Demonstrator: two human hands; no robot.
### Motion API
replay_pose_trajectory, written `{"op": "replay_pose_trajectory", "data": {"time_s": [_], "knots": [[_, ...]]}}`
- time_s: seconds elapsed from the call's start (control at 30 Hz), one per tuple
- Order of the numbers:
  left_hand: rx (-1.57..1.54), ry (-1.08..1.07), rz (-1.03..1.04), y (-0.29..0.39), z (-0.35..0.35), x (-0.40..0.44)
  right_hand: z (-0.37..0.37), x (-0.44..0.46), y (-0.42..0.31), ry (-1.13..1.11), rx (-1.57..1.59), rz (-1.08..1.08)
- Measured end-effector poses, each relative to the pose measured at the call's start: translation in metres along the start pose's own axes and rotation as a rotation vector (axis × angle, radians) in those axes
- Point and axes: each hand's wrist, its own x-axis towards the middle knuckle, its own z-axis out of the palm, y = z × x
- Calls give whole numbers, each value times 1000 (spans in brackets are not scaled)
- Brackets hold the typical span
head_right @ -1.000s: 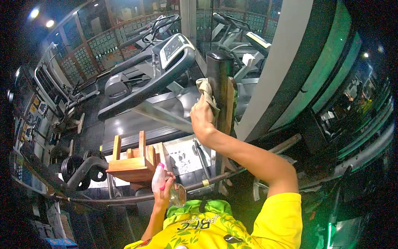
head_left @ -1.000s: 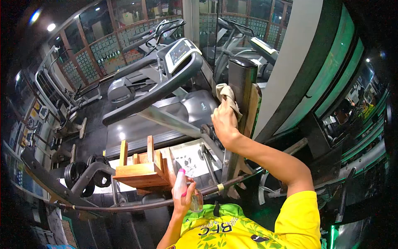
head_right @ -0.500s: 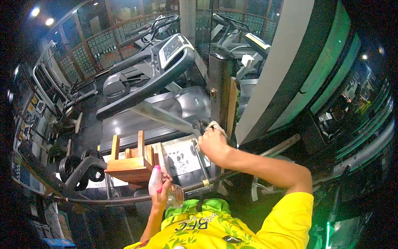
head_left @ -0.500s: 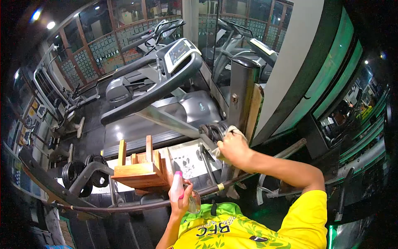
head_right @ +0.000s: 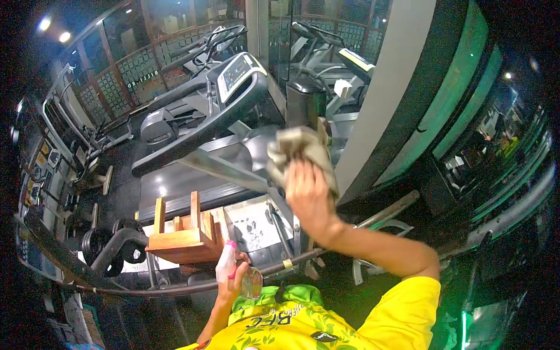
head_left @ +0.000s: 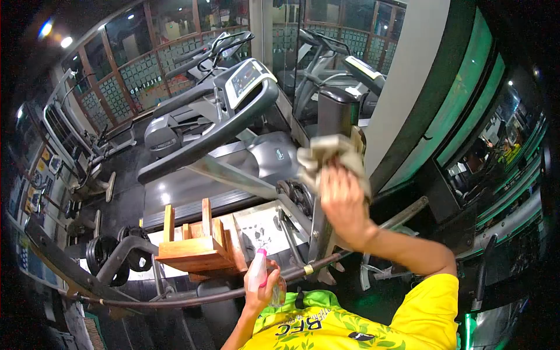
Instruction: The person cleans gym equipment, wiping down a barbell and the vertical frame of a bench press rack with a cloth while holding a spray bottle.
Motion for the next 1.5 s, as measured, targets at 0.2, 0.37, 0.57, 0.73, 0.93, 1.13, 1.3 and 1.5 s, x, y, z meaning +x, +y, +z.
{"op": "replay_pose_trajectory", "data": {"time_s": [0.2, 0.37, 0.57, 0.73, 0.93, 1.13, 1.3, 1.5], "knots": [[-271, 21, -196, 7, -3, -2, 20, -96, -43, -413, 211, -228], [-6, -47, -79, 2, -5, 2, -16, -63, -1, -482, 477, -343], [147, -64, 29, 2, 1, 5, -87, 38, 70, 409, 155, -25], [189, -74, 70, 8, 4, 3, -25, 19, 31, 33, -125, 77], [-19, -16, -73, 12, 4, -3, 6, -92, -29, -387, 38, -215], [147, -64, 92, 0, -5, -5, 28, -135, -58, -675, 217, -402], [-30, -32, -89, 7, -3, -11, -10, -87, -4, -715, 825, -447], [40, -66, -57, 3, 0, -13, -90, -4, 93, 118, 1047, 241]]}}
